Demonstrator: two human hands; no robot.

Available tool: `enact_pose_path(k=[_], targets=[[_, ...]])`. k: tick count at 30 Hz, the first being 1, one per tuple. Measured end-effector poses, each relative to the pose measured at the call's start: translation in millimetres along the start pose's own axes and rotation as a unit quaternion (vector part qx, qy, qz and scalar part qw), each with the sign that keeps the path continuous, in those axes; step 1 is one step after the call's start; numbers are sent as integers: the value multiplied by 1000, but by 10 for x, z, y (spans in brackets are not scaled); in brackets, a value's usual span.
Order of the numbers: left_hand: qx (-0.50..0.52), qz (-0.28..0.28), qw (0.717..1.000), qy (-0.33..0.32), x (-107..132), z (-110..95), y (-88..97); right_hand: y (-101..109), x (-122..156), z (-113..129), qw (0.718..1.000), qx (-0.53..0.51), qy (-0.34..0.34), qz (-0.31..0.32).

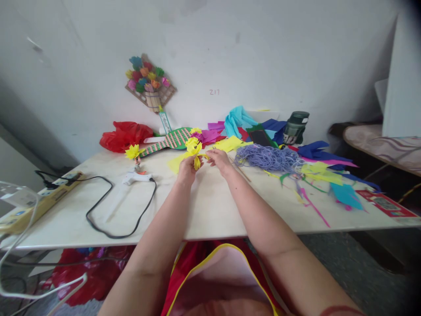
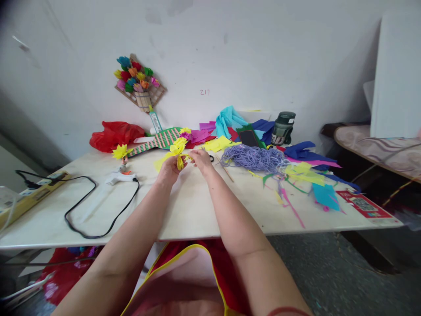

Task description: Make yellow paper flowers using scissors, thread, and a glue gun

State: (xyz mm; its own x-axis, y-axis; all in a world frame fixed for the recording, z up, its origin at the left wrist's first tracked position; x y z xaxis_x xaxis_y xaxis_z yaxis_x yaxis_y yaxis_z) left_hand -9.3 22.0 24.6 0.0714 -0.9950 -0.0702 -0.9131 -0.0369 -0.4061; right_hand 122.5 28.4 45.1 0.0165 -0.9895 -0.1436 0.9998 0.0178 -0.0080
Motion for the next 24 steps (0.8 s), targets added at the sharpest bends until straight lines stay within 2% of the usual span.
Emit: enact_pose_path(k=[5, 11, 15, 20, 24], targets=[[35, 20, 999, 21, 9, 32, -34, 8, -27, -67, 999, -20, -28, -22], [-26, 48, 999, -1, 35, 28, -62, 68, -49, -41, 998, -39, 6, -50], [-45, 40, 998, -18, 24, -12, -14, 104, -49, -2, 998, -13, 32, -50], [-105, 48, 992, -42, -14, -56, 58, 157, -41, 27, 998, 5, 48, -33], [-158, 94, 983, -26, 27, -64, 12, 153, -28, 18, 999, 36, 38, 10]])
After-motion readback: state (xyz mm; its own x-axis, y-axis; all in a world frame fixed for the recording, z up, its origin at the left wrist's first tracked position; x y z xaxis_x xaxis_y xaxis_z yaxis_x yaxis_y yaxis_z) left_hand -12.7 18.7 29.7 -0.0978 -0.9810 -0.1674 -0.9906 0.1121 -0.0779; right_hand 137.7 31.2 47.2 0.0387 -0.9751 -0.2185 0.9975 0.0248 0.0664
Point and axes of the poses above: each hand's wrist, its own x-axis away from the middle knuckle, its own y-axis out of the back of the hand, z = x × y, the point moved 4 cm from there along -x, towards the middle knuckle, and after that the axes turned 2 degrees about z, right-handed, at the moved point
